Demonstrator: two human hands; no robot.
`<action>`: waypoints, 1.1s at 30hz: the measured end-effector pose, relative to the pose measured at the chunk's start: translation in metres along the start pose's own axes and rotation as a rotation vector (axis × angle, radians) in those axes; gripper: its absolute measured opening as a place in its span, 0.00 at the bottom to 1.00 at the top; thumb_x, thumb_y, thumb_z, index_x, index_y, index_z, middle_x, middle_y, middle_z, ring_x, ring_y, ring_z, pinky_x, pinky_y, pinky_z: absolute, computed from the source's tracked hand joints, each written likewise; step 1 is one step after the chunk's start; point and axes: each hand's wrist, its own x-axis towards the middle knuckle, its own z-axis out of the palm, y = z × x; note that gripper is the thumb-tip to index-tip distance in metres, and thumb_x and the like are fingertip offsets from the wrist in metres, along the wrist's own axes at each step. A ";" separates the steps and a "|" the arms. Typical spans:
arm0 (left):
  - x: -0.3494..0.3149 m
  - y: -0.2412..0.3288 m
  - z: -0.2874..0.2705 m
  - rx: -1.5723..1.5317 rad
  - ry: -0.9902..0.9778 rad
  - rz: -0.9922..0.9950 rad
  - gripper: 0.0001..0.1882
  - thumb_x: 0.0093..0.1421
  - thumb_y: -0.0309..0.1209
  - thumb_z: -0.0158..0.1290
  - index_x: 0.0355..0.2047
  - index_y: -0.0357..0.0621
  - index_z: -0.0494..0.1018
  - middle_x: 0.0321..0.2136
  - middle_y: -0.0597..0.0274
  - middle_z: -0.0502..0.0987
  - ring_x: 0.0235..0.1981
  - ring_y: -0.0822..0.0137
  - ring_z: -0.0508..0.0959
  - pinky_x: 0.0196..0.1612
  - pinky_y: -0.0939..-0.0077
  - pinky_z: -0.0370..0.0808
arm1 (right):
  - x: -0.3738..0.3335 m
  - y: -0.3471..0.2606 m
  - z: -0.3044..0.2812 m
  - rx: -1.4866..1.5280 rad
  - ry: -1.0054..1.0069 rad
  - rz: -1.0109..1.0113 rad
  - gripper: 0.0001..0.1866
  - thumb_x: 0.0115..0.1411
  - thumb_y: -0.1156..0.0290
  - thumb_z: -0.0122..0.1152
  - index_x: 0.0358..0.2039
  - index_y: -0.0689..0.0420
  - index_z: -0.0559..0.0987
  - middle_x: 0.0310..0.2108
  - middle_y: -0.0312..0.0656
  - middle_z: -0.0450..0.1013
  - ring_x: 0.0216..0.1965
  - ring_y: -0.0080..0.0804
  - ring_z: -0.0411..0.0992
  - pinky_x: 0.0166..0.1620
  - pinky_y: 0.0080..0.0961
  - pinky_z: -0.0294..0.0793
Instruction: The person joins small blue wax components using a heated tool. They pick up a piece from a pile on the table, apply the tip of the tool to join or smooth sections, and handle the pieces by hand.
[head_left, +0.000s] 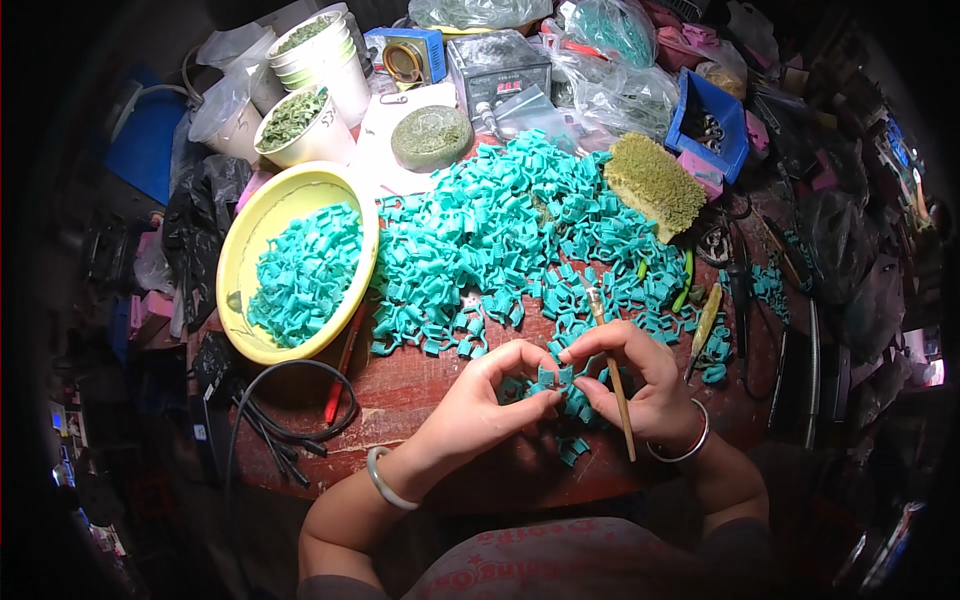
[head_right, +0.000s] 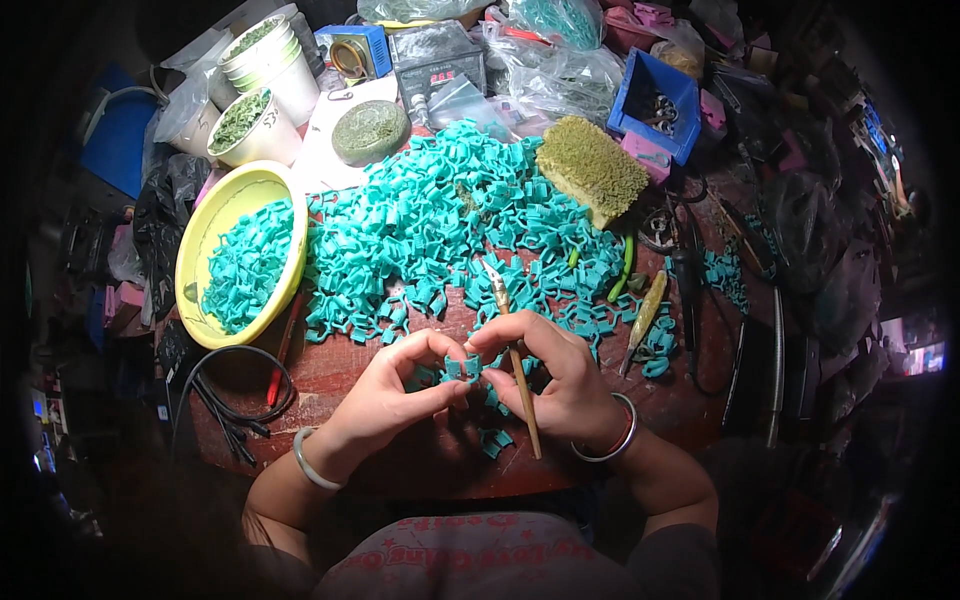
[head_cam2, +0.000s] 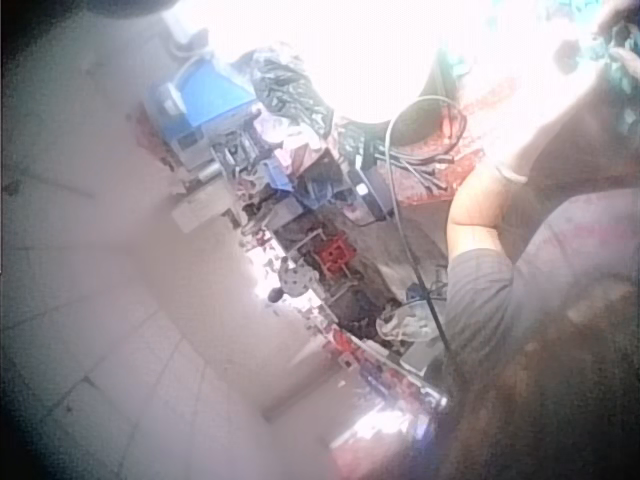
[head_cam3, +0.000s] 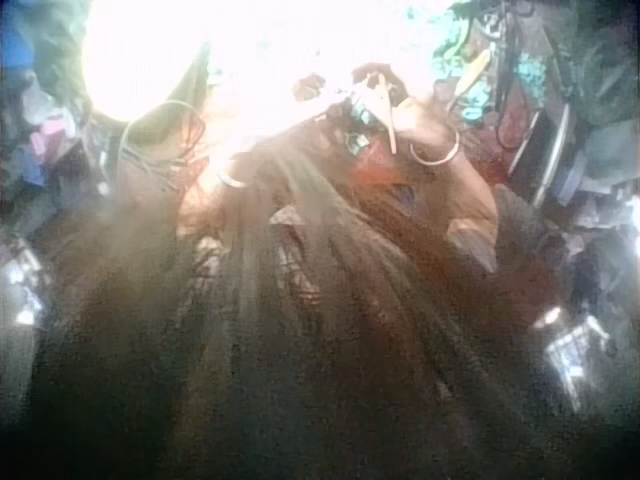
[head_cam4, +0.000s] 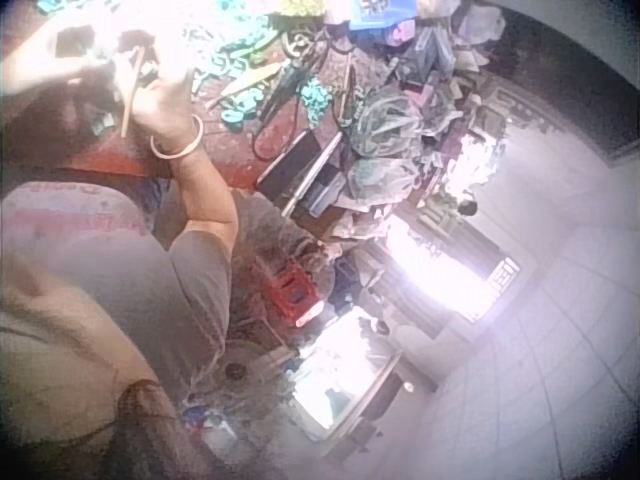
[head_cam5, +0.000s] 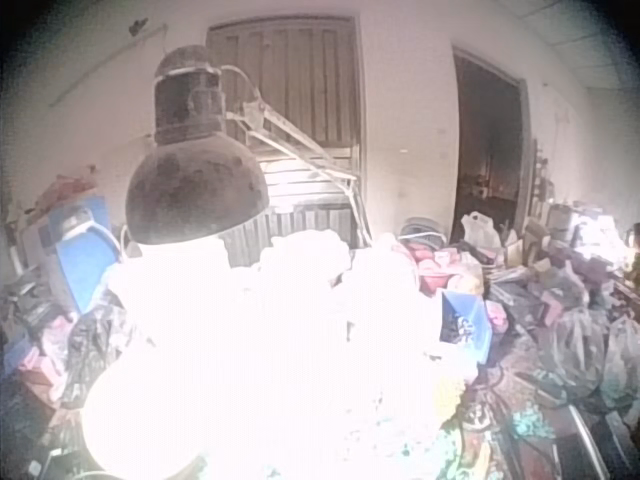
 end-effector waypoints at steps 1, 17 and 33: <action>0.000 -0.001 -0.001 0.052 0.006 0.036 0.11 0.61 0.24 0.58 0.43 0.41 0.72 0.36 0.71 0.75 0.34 0.83 0.74 0.33 0.86 0.72 | 0.000 0.001 0.000 0.000 0.003 -0.005 0.17 0.53 0.84 0.64 0.44 0.61 0.75 0.38 0.42 0.76 0.39 0.30 0.78 0.42 0.25 0.78; -0.002 0.010 -0.001 -0.216 0.157 0.021 0.14 0.60 0.23 0.59 0.45 0.41 0.70 0.36 0.64 0.76 0.33 0.74 0.78 0.31 0.82 0.74 | 0.002 -0.002 -0.007 -0.210 0.141 0.130 0.09 0.60 0.80 0.60 0.41 0.61 0.75 0.33 0.41 0.76 0.34 0.29 0.78 0.35 0.24 0.77; 0.003 0.006 -0.002 -0.282 0.186 -0.106 0.13 0.61 0.25 0.59 0.44 0.45 0.68 0.37 0.59 0.77 0.34 0.70 0.79 0.29 0.82 0.74 | -0.002 0.005 0.003 -0.619 0.045 -0.090 0.13 0.50 0.80 0.66 0.36 0.59 0.75 0.30 0.46 0.72 0.32 0.46 0.72 0.35 0.38 0.72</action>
